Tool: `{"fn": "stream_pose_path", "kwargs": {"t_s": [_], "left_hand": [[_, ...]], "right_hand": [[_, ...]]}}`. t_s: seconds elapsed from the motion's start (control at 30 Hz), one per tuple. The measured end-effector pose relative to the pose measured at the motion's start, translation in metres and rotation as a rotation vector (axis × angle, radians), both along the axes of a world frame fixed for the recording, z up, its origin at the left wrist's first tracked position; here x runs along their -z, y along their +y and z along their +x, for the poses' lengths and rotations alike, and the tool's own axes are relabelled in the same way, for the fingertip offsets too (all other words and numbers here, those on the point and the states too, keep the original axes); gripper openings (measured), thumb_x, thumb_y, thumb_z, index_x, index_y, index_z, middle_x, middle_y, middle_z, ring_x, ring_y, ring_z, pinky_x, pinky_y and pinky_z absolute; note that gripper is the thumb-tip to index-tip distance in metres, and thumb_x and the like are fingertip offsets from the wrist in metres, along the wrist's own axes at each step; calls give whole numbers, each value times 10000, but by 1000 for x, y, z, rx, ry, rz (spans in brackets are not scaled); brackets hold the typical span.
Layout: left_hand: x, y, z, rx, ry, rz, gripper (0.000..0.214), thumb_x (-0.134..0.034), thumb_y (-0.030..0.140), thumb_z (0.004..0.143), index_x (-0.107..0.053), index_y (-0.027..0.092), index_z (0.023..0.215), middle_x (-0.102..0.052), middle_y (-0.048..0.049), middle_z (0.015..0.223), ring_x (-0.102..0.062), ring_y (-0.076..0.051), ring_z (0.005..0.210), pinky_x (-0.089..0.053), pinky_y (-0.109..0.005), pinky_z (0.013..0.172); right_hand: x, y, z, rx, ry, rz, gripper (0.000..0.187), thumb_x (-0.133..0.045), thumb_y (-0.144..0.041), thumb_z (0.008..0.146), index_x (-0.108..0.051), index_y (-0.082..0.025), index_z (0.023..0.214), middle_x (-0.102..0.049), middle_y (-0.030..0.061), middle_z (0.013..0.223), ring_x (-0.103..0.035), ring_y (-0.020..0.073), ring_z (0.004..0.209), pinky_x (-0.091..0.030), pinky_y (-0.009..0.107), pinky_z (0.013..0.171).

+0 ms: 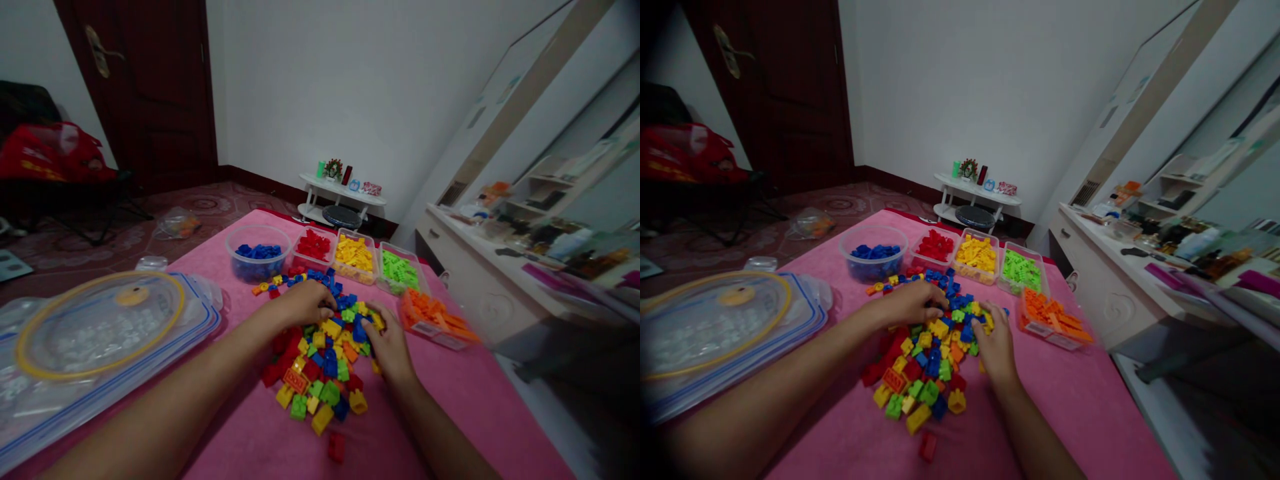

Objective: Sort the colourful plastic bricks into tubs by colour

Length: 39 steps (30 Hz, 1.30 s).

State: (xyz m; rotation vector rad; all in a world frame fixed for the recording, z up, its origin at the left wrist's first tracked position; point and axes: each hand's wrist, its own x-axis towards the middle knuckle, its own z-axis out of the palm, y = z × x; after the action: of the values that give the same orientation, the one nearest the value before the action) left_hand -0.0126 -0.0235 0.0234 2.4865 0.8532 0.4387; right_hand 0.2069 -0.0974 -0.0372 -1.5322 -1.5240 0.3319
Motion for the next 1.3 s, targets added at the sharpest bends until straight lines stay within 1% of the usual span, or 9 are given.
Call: {"fn": "stream_pose_path", "kwargs": {"t_s": [0.17,0.3,0.47,0.53,0.77,0.87,1.0,1.2,1.3], "left_hand": [[-6,13,-20,14,-31,-153,272,-626,185,740,-737,227,984,-741,-8,920,-651,-152,793,-444,-194,724],[-15,18,-28,-16,-47,-132,268,-589,163,760,-740,196,979,-741,-21,918,-652,-150,812,-446,-194,742],[-19,25,-33,-138,-34,-36,292,-561,185,785,-714,161,1033,-732,-53,966,-654,-166,841,-449,-224,756],[-18,26,-34,-174,-17,-10,287,-555,207,796,-708,176,1037,-730,-50,959,-651,-169,831,-449,-234,746],[-6,19,-26,-395,136,168,353,-507,263,836,-646,173,1148,-669,-128,1113,-607,-236,1017,-437,-303,861],[0,14,-20,-325,152,119,348,-479,300,856,-649,192,1139,-669,-104,1108,-618,-212,978,-442,-272,825],[-7,9,-18,-203,118,22,244,-519,295,830,-729,205,916,-720,-61,892,-636,-183,804,-431,-236,713],[-23,2,-22,-59,7,-104,189,-626,245,745,-745,231,892,-733,-8,858,-637,-161,767,-422,-212,674],[-25,-3,-18,-47,48,-30,276,-703,234,677,-737,236,951,-724,-30,960,-636,-198,873,-440,-244,763]], "right_hand": [[-39,18,-37,-267,20,-69,198,-547,-247,766,-688,-192,894,-670,83,1054,-595,230,1026,-431,409,952],[-60,-5,-70,-315,-202,3,214,-585,-283,793,-690,-220,969,-628,83,1168,-543,251,1109,-378,453,997],[-54,-63,-110,-718,-553,38,522,-663,-451,761,-557,-303,1250,-458,51,1407,-325,294,1327,-123,541,1123],[-47,-71,-116,-803,-648,23,499,-613,-444,808,-522,-315,1282,-392,35,1459,-231,288,1377,-59,558,1128],[-41,-40,-93,-371,-666,48,250,-595,-201,742,-662,-242,980,-569,67,1252,-370,316,1256,-48,608,1100],[-43,-30,-74,-270,-610,55,222,-572,-175,731,-674,-223,923,-591,73,1197,-422,310,1196,-187,587,1072],[-39,-19,-49,-196,-522,50,209,-543,-213,792,-680,-205,949,-593,90,1167,-489,277,1105,-376,476,965],[-30,-4,-20,-93,-426,5,234,-526,-310,844,-689,-202,973,-606,97,1158,-517,272,1085,-401,454,947],[-42,0,-16,-104,-375,42,235,-522,-297,835,-690,-216,978,-617,87,1144,-536,265,1075,-407,435,940]]}}
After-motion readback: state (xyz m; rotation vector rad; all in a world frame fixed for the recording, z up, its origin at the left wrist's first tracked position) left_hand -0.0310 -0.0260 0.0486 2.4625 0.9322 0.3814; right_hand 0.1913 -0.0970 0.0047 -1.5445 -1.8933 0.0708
